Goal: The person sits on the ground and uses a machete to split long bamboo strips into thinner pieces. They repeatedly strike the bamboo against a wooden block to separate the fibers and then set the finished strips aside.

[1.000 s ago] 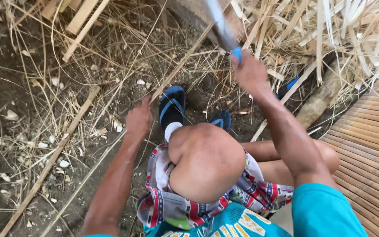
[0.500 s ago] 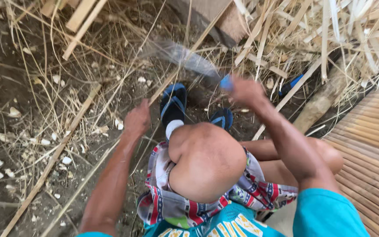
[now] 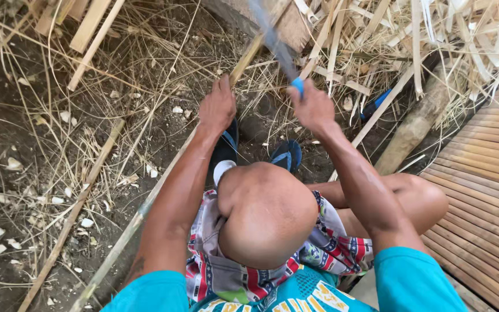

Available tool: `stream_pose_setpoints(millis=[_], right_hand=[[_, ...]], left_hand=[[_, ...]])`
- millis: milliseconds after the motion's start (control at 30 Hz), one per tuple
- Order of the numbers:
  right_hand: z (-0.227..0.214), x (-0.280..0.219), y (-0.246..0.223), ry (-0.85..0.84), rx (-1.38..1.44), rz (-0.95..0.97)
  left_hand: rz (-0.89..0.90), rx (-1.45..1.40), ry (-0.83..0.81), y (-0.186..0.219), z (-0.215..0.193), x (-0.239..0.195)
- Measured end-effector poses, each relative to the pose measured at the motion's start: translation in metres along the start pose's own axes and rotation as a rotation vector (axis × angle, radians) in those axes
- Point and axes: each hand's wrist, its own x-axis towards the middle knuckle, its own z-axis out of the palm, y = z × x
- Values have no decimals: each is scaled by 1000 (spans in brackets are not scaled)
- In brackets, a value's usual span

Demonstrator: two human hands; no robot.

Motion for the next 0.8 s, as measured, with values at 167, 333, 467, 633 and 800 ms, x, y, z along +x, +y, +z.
stream_pose_setpoints(millis=[167, 333, 467, 633, 800], right_hand=[[0, -12, 3, -208, -364, -280], [-55, 42, 81, 164, 49, 99], [-48, 56, 84, 325, -137, -91], [-10, 18, 31, 164, -41, -50], [5, -19, 10, -237, -354, -332]], left_hand=[[-84, -144, -222, -63, -2, -67], [-71, -32, -112, -108, -3, -161], [39, -32, -8, -68, 7, -104], [53, -41, -106, -50, 2, -79], [75, -238, -193, -64, -24, -95]])
